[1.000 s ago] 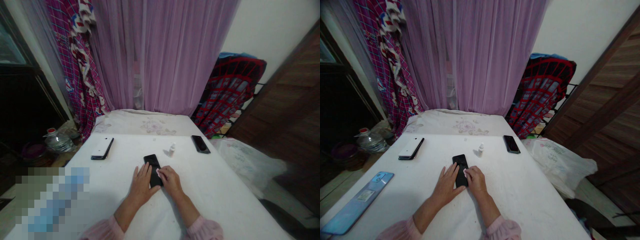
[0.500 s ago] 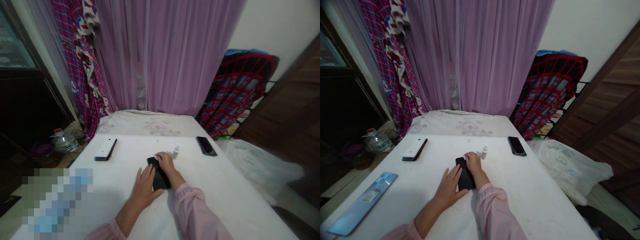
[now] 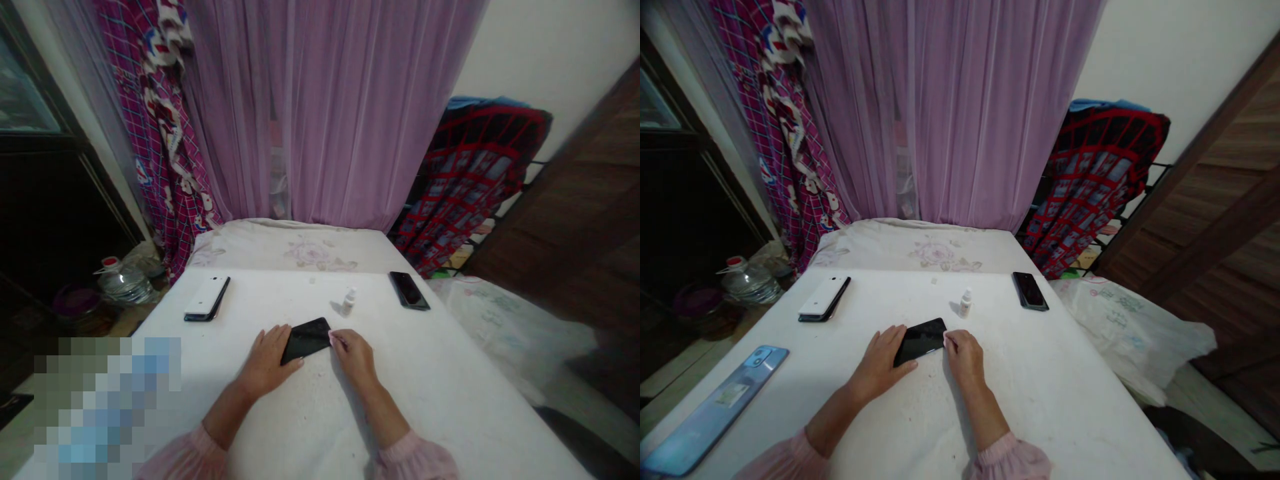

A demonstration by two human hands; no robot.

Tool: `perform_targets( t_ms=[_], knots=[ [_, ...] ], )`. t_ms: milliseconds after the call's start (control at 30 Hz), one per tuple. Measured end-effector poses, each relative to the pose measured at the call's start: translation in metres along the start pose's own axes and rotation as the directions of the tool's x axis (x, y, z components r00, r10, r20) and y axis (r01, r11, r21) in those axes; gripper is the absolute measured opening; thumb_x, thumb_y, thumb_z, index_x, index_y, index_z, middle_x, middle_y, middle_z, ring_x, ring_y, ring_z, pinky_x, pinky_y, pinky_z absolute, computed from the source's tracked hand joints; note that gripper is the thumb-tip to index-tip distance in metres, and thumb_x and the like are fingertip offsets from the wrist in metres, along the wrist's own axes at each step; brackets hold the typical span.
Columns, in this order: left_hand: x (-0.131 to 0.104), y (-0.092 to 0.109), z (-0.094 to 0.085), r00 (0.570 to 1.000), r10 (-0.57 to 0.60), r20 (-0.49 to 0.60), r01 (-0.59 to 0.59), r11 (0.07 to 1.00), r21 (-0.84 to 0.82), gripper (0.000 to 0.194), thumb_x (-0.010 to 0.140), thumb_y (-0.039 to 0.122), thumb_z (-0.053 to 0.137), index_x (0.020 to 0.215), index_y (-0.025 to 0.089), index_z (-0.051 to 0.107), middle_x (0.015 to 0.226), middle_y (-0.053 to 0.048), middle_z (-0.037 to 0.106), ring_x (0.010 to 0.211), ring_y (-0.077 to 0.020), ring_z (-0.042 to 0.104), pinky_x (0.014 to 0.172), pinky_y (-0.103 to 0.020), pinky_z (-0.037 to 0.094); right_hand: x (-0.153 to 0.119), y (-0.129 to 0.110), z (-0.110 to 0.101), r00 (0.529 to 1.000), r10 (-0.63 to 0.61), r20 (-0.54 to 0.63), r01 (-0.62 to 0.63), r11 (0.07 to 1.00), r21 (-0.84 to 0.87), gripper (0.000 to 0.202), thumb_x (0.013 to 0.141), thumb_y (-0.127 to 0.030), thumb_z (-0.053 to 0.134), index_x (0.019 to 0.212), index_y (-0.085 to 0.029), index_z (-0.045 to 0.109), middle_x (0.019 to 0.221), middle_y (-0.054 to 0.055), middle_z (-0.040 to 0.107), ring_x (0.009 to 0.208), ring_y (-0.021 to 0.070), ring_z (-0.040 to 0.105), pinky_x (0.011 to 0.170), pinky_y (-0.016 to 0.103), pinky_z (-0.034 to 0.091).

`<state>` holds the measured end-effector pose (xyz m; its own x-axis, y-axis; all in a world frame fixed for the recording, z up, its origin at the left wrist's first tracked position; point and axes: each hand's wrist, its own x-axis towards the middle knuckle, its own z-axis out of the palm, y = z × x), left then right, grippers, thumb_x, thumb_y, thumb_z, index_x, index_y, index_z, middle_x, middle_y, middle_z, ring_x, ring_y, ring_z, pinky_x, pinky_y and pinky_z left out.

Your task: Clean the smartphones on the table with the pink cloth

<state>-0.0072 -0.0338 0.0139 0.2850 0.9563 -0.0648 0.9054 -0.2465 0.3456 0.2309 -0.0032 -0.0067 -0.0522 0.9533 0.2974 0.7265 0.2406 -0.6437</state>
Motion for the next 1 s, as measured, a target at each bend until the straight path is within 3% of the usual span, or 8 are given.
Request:
perform_targets(
  t_ms=[67, 167, 400, 500, 667, 833, 1000],
  knots=[
    [0.003, 0.011, 0.019, 0.99, -0.053, -0.128, 0.057, 0.998, 0.024, 0.07, 0.088, 0.051, 0.05, 0.145, 0.013, 0.034, 0.15, -0.018, 0.039, 0.141, -0.035, 0.03, 0.114, -0.058, 0.02, -0.001, -0.001, 0.002, 1.0, -0.01, -0.014, 0.01, 1.0, -0.002, 0.022, 0.083, -0.019, 0.054, 0.089, -0.022, 0.075, 0.095, 0.004, 0.074, 0.089, 0.0184, 0.067, 0.082, 0.027, 0.049],
    [0.005, 0.015, 0.037, 0.971, -0.01, -0.239, 0.017, 0.999, 0.028, 0.063, 0.09, 0.045, 0.048, 0.143, 0.014, 0.035, 0.147, -0.017, 0.044, 0.14, -0.0333, 0.033, 0.115, -0.055, 0.023, 0.011, -0.004, 0.005, 1.0, 0.0, 0.023, 0.001, 0.999, -0.047, 0.022, 0.081, -0.015, 0.056, 0.087, -0.024, 0.076, 0.093, 0.003, 0.075, 0.089, 0.0182, 0.067, 0.083, 0.027, 0.048],
    [0.006, 0.007, 0.039, 0.966, 0.029, -0.255, -0.027, 1.0, 0.011, 0.061, 0.09, 0.042, 0.047, 0.141, 0.01, 0.037, 0.145, -0.019, 0.046, 0.139, -0.0333, 0.034, 0.114, -0.053, 0.026, 0.062, -0.024, 0.025, 0.992, 0.02, 0.124, -0.003, 0.991, -0.133, 0.021, 0.083, -0.015, 0.058, 0.086, -0.023, 0.077, 0.094, 0.004, 0.075, 0.091, 0.0182, 0.067, 0.085, 0.027, 0.047],
    [0.008, 0.006, 0.033, 0.973, 0.038, -0.226, -0.037, 0.999, 0.01, 0.061, 0.089, 0.041, 0.046, 0.142, 0.012, 0.037, 0.145, -0.018, 0.045, 0.14, -0.0327, 0.034, 0.114, -0.054, 0.025, 0.069, -0.027, 0.029, 0.99, 0.01, 0.139, 0.008, 0.992, -0.126, 0.019, 0.083, -0.016, 0.059, 0.085, -0.022, 0.077, 0.092, 0.004, 0.076, 0.089, 0.0179, 0.067, 0.083, 0.026, 0.047],
    [0.015, -0.012, 0.012, 0.996, 0.057, -0.069, -0.056, 0.998, 0.019, 0.063, 0.089, 0.04, 0.045, 0.146, 0.017, 0.031, 0.156, -0.012, 0.03, 0.145, -0.0298, 0.019, 0.117, -0.053, 0.016, 0.037, -0.016, 0.012, 0.991, 0.004, 0.137, 0.012, 0.993, -0.119, 0.02, 0.083, -0.016, 0.057, 0.087, -0.022, 0.076, 0.094, 0.004, 0.075, 0.092, 0.0193, 0.066, 0.084, 0.028, 0.047],
    [0.023, -0.021, 0.006, 0.996, 0.003, -0.088, 0.0, 0.999, 0.04, 0.067, 0.092, 0.053, 0.039, 0.147, 0.016, 0.03, 0.155, -0.015, 0.031, 0.144, -0.0299, 0.023, 0.116, -0.051, 0.017, -0.013, -0.005, -0.001, 0.995, -0.069, 0.078, 0.068, 0.997, 0.026, 0.022, 0.084, -0.02, 0.054, 0.087, -0.024, 0.075, 0.091, 0.004, 0.074, 0.088, 0.0198, 0.066, 0.082, 0.029, 0.049],
    [0.023, -0.007, 0.01, 0.993, -0.055, -0.108, 0.063, 0.995, 0.074, 0.082, 0.088, 0.061, 0.044, 0.148, 0.009, 0.025, 0.155, -0.017, 0.028, 0.145, -0.0298, 0.022, 0.118, -0.052, 0.012, -0.014, -0.014, 0.005, 0.995, -0.07, 0.075, 0.067, 0.997, 0.043, 0.021, 0.082, -0.017, 0.056, 0.086, -0.024, 0.076, 0.091, 0.005, 0.075, 0.087, 0.0202, 0.067, 0.082, 0.03, 0.049]
  ],
)
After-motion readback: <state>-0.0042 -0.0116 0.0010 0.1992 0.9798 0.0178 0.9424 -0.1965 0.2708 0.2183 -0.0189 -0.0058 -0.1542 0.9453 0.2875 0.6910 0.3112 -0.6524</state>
